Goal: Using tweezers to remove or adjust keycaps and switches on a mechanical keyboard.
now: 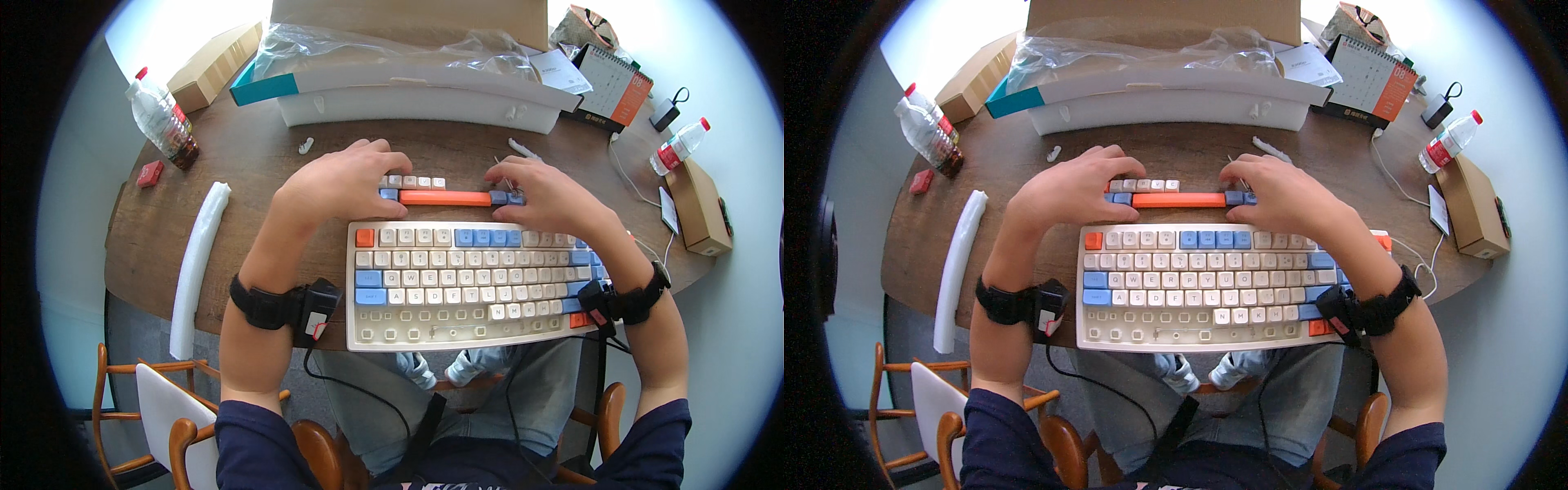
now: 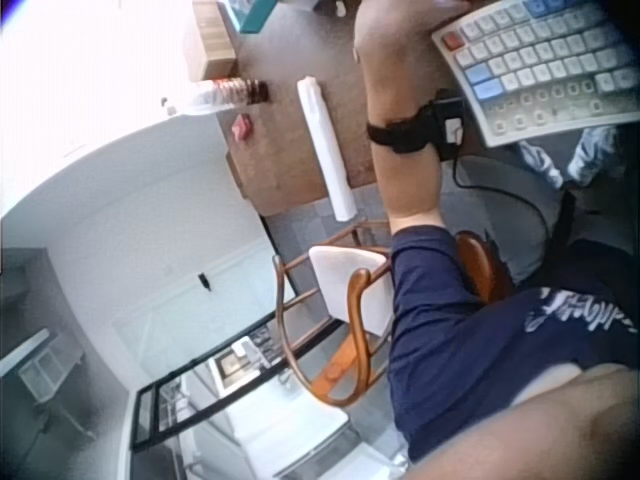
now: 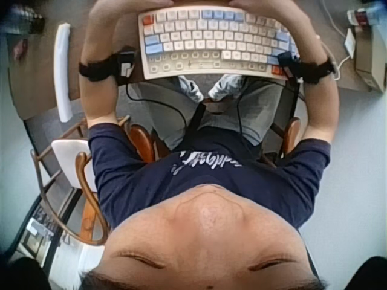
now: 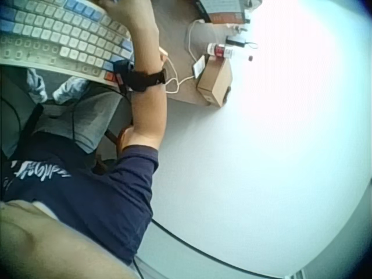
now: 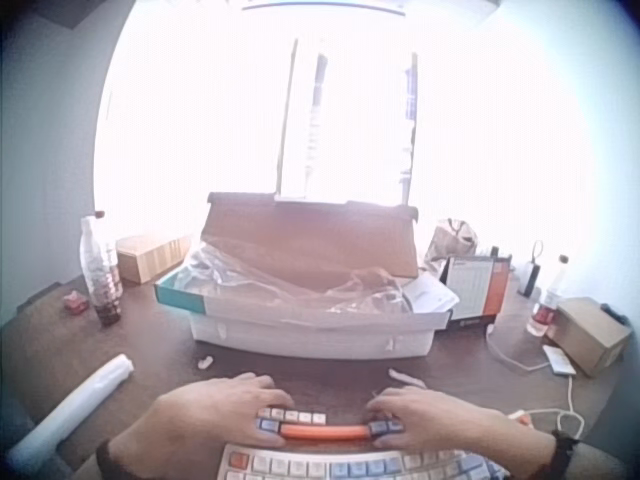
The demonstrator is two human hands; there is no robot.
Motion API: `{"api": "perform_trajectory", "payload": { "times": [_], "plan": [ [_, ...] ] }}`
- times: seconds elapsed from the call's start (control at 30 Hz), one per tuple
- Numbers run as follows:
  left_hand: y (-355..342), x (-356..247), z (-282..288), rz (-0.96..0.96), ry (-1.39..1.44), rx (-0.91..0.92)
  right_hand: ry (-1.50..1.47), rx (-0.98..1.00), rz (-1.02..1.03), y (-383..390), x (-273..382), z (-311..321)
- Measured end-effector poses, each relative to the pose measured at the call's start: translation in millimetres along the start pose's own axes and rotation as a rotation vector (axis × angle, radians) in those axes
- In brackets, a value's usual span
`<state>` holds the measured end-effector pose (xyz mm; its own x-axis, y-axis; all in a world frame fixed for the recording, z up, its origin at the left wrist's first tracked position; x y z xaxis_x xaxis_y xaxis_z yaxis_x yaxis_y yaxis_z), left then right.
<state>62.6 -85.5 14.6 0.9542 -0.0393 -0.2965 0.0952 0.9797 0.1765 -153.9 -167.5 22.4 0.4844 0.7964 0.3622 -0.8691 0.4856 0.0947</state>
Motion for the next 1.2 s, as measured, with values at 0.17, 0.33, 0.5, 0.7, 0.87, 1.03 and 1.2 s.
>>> {"api": "perform_trajectory", "payload": {
  "times": [0.17,0.33,0.5,0.7,0.87,1.03,1.2],
  "plan": [
    [1.6,-3.5,-0.4,0.029,-0.027,-0.006,0.039,0.005,0.051,-5.8,2.2,-4.7],
    [-2.0,-5.2,-2.2,-0.027,-0.042,-0.048,0.039,0.028,0.054,-7.1,3.6,-5.1],
    [-1.5,-2.5,-3.2,-0.054,-0.039,-0.081,0.049,0.027,0.068,-7.9,3.6,-6.1],
    [-0.6,-5.7,-0.3,-0.036,-0.011,-0.054,0.036,0.035,0.048,-8.0,2.5,-7.1],
    [-1.1,-6.4,-0.2,-0.056,0.012,-0.045,0.043,0.052,0.031,-7.7,5.9,-6.0],
    [-2.1,-4.9,-2.2,-0.072,0.01,-0.043,0.037,0.049,0.044,-8.1,5.5,-7.3],
    [-2.3,-3.4,-4.7,-0.078,0.03,-0.05,0.041,0.043,0.052,-8.0,7.3,-7.4]
  ]
}}
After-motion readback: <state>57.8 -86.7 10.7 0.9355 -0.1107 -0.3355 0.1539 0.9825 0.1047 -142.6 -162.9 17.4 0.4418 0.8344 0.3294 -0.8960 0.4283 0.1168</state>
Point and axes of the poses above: each hand's wrist, its own y-axis away from the middle knuckle, its own z-axis out of the back of the hand, x = y × z, the point moved 6 cm from there along -y, towards the middle knuckle, and after that the axes turned 3 degrees about z, right-handed, at the moved point
